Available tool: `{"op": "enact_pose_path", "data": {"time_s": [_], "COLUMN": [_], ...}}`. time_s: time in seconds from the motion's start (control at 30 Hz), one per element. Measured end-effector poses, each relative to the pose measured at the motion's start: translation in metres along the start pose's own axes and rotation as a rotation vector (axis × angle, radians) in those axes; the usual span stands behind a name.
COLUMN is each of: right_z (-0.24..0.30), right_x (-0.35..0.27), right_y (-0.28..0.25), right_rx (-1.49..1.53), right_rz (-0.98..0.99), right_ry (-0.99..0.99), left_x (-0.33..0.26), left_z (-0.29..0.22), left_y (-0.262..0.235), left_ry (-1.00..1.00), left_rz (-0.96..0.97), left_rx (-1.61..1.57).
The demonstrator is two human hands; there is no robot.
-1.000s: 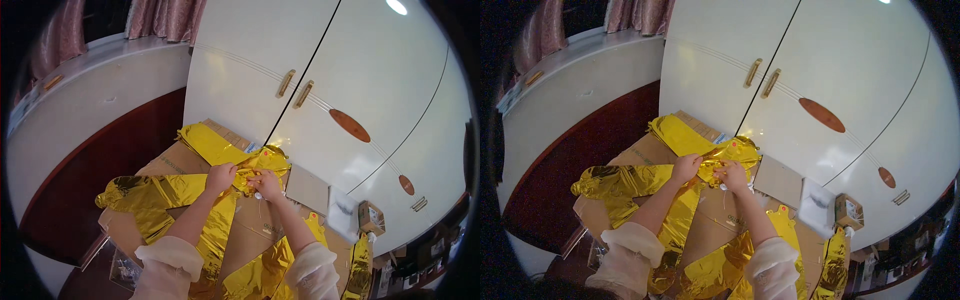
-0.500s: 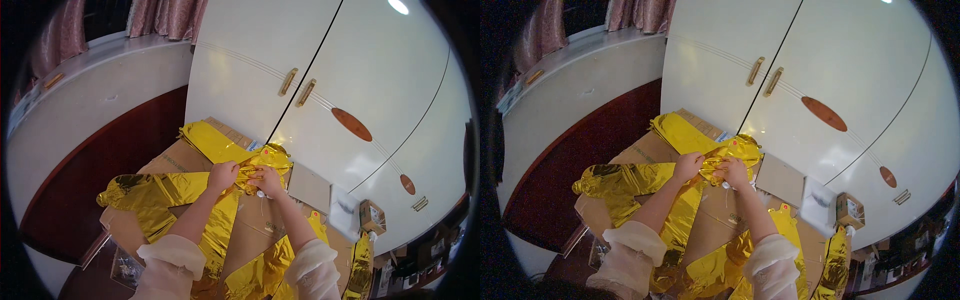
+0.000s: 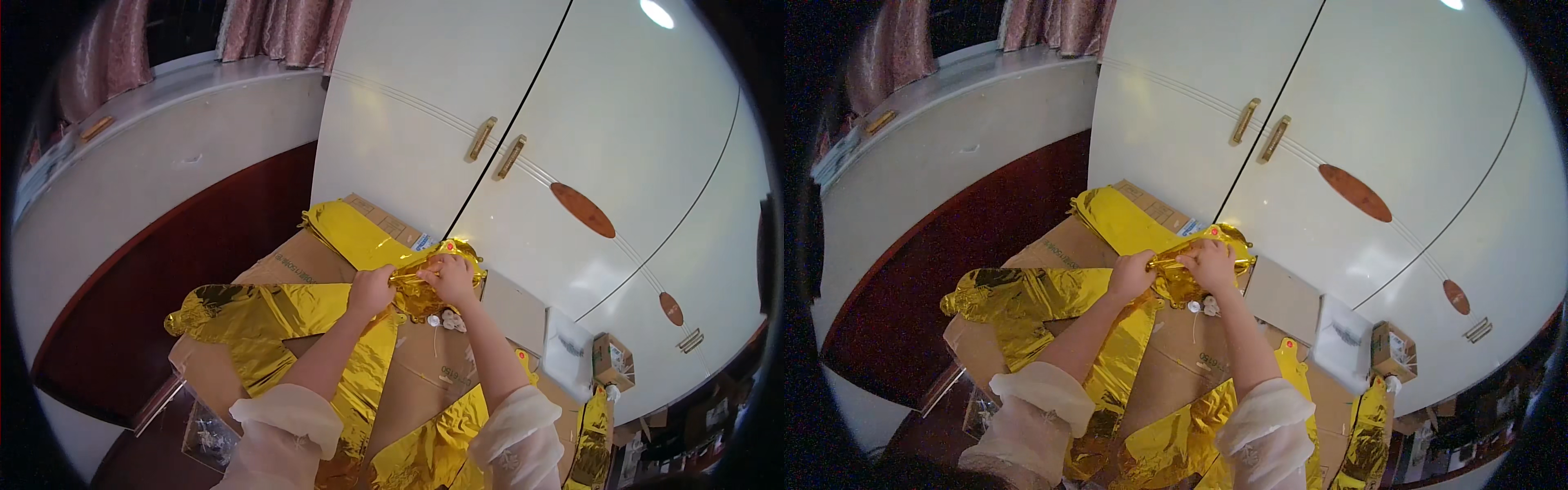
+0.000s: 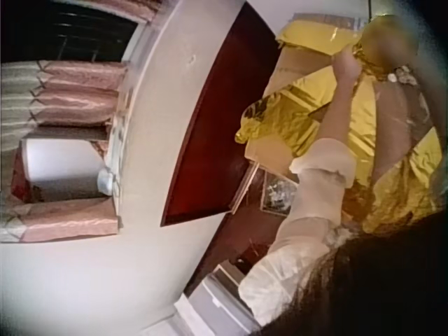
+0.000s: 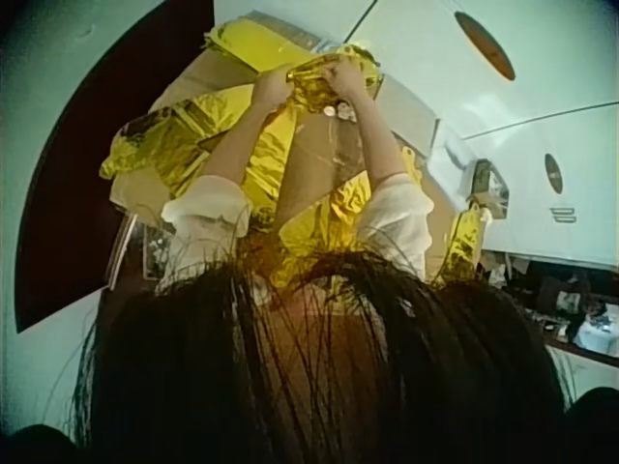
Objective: Folding gold foil balloons and placing them into plastic packaging.
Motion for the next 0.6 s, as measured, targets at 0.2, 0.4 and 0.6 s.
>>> {"op": "enact_pose_path", "data": {"time_s": [0.2,0.4,0.6], "right_z": [0.025,-0.001,-0.039], "right_x": [-0.022,-0.055,-0.037], "right_y": [-0.038,0.001,0.016], "right_rx": [0.090,0.219,-0.016], "right_rz": [-0.279,0.011,0.197], "right_ry": [-0.113,-0.391,0.045], "left_x": [0.003,0.001,0.003], "left_z": [-0.003,-0.001,-0.006], "left_y": [0.004,0.009,0.005], "left_ry": [-0.061,-0.049,-0.054], "left_rz": [-0.041,-0.077,-0.085], "left_rx": [-0.054,-0.038,-0.095]}}
Point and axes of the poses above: each hand's wrist, its own x-axis towards the middle knuckle, its own y-axis out of the palm, z = x × y, the point moved 1 cm from there along x, towards the middle knuckle, and after that the axes turned 4 degrees about x, right-handed, at the moved point
